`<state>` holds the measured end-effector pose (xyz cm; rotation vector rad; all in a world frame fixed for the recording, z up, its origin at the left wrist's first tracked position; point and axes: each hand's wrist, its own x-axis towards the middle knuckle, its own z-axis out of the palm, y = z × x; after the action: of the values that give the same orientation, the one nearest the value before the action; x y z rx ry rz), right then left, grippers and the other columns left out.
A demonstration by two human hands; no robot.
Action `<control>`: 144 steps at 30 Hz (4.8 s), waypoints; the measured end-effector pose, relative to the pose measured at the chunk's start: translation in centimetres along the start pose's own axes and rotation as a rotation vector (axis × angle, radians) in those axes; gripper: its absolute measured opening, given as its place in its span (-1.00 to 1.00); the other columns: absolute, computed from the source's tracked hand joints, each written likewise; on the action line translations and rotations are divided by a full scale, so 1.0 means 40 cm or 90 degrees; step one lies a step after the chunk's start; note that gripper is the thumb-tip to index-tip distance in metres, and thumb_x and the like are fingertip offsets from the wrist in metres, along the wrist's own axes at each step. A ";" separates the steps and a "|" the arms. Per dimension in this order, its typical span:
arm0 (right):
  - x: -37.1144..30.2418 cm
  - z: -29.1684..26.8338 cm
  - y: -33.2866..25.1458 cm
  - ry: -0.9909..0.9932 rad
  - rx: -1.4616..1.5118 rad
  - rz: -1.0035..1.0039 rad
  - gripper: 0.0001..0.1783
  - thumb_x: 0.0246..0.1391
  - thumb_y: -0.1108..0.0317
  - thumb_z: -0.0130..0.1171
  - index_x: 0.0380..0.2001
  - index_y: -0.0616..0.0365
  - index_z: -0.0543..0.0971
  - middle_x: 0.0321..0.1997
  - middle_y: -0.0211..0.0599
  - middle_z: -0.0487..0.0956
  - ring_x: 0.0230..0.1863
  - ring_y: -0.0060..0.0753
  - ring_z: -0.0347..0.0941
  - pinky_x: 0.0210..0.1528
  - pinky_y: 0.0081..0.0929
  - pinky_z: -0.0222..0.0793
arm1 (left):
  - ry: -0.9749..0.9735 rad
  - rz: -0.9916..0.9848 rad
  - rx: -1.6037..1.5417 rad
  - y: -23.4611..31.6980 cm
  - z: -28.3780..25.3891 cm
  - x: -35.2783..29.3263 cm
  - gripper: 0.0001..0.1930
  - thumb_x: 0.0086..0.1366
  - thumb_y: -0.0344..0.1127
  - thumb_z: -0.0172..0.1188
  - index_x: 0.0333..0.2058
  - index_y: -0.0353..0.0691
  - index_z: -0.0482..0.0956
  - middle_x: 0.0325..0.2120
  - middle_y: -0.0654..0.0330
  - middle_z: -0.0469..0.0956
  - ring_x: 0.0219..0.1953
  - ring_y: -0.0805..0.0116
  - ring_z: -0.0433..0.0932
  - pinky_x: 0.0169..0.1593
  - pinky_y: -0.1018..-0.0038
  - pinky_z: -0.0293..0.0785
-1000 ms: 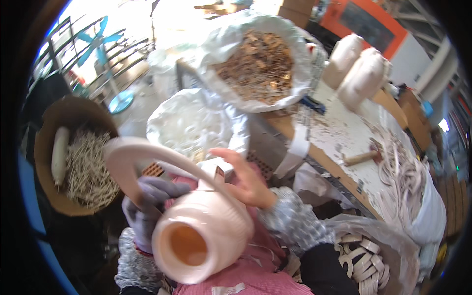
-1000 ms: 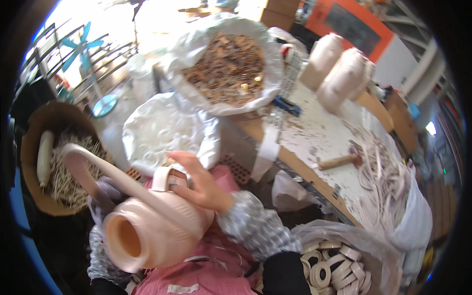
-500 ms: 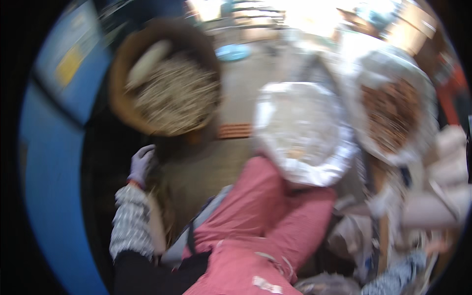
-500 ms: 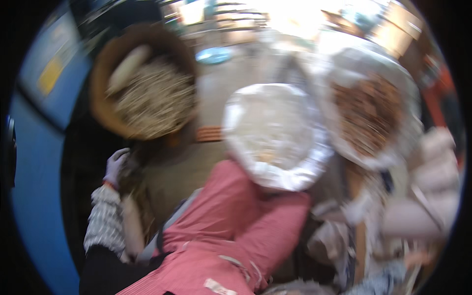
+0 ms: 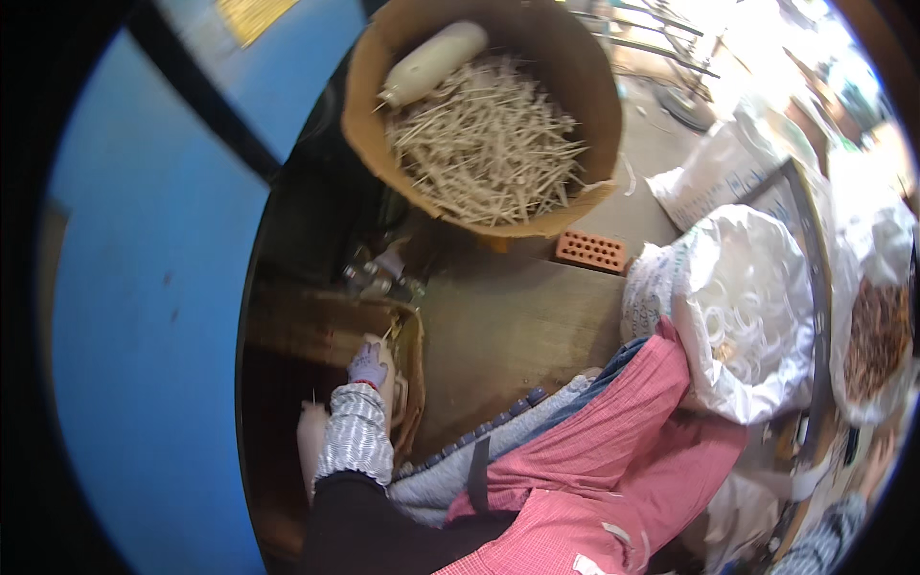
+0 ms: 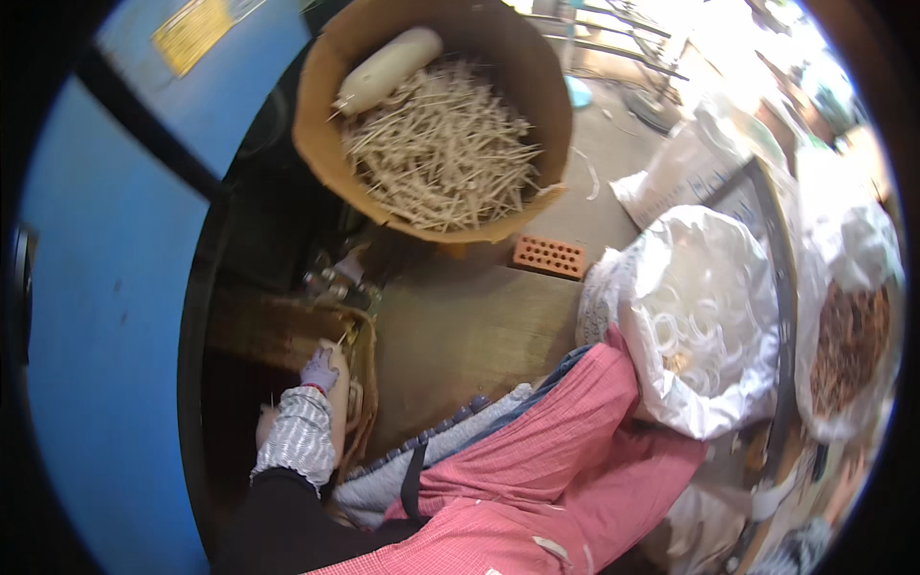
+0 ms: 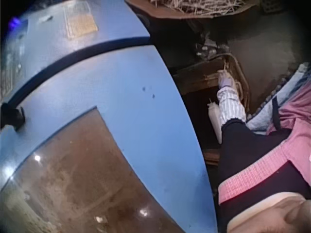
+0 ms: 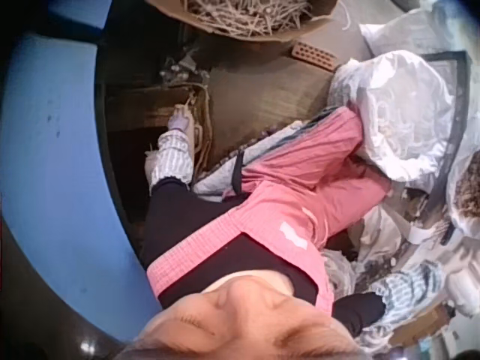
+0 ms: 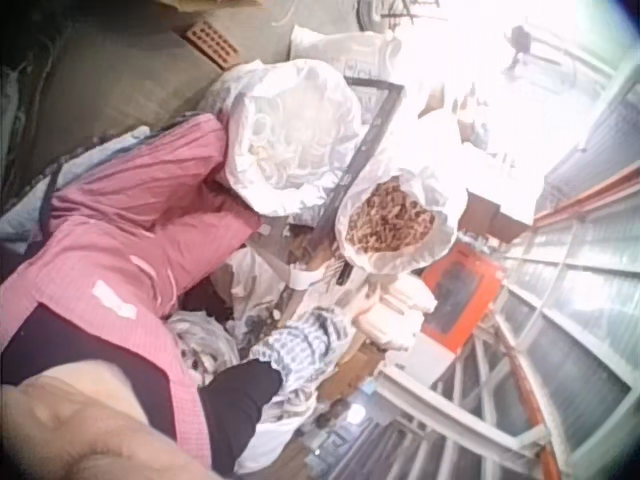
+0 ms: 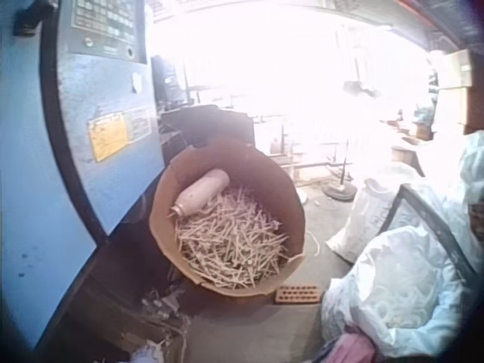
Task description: The person assembles beige plastic containers by inserting a circular wooden base into the bottom, attaching a handle, and securing a lid. The person repeats this process for multiple containers, placing finished units on the table.
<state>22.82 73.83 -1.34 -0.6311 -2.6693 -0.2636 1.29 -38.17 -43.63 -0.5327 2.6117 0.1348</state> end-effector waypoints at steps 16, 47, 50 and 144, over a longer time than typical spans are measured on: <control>-0.118 0.251 -1.013 -0.156 0.465 -0.022 -0.78 0.06 0.37 0.17 -0.22 0.19 0.64 -0.23 -0.07 0.65 -0.19 -0.11 0.61 -0.13 -0.33 0.48 | -0.119 -0.016 0.007 -0.270 0.037 -0.184 -0.55 -0.06 -0.01 0.39 -0.18 -0.04 0.61 -0.14 0.01 0.52 0.05 0.04 0.43 0.05 0.22 0.41; -0.147 0.456 -1.176 -0.015 1.056 0.357 -0.88 0.21 0.38 0.13 -0.27 0.20 0.48 -0.35 -0.42 0.55 -0.36 -0.59 0.52 -0.40 -0.63 0.46 | 0.407 1.406 -0.106 1.037 -0.768 -0.764 -0.80 -0.08 -0.16 0.35 -0.60 -0.09 0.54 -0.51 0.27 0.54 -0.38 0.28 0.60 -0.10 0.11 0.60; -0.148 0.419 -1.182 0.038 1.179 0.391 -0.88 0.20 0.39 0.14 -0.26 0.18 0.48 -0.32 -0.39 0.56 -0.34 -0.54 0.54 -0.36 -0.62 0.48 | 0.374 1.380 -0.179 1.055 -0.818 -0.712 -0.85 -0.08 -0.29 0.37 -0.59 -0.07 0.54 -0.52 0.26 0.52 -0.36 0.25 0.59 -0.14 0.18 0.58; -0.380 0.017 -0.769 0.177 0.283 0.136 -0.88 -0.11 0.45 0.29 -0.51 0.15 0.52 -0.40 -0.26 0.51 -0.21 -0.12 0.39 -0.12 -0.24 0.28 | -0.211 0.933 -0.287 1.254 -0.668 -0.606 -0.19 0.06 0.05 0.40 0.27 0.01 0.29 0.21 -0.03 0.28 0.25 0.04 0.29 0.25 0.25 0.30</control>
<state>20.88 40.94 -10.99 -0.6688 -2.2623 0.2752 -10.04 11.44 -8.58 1.2353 2.0756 1.1275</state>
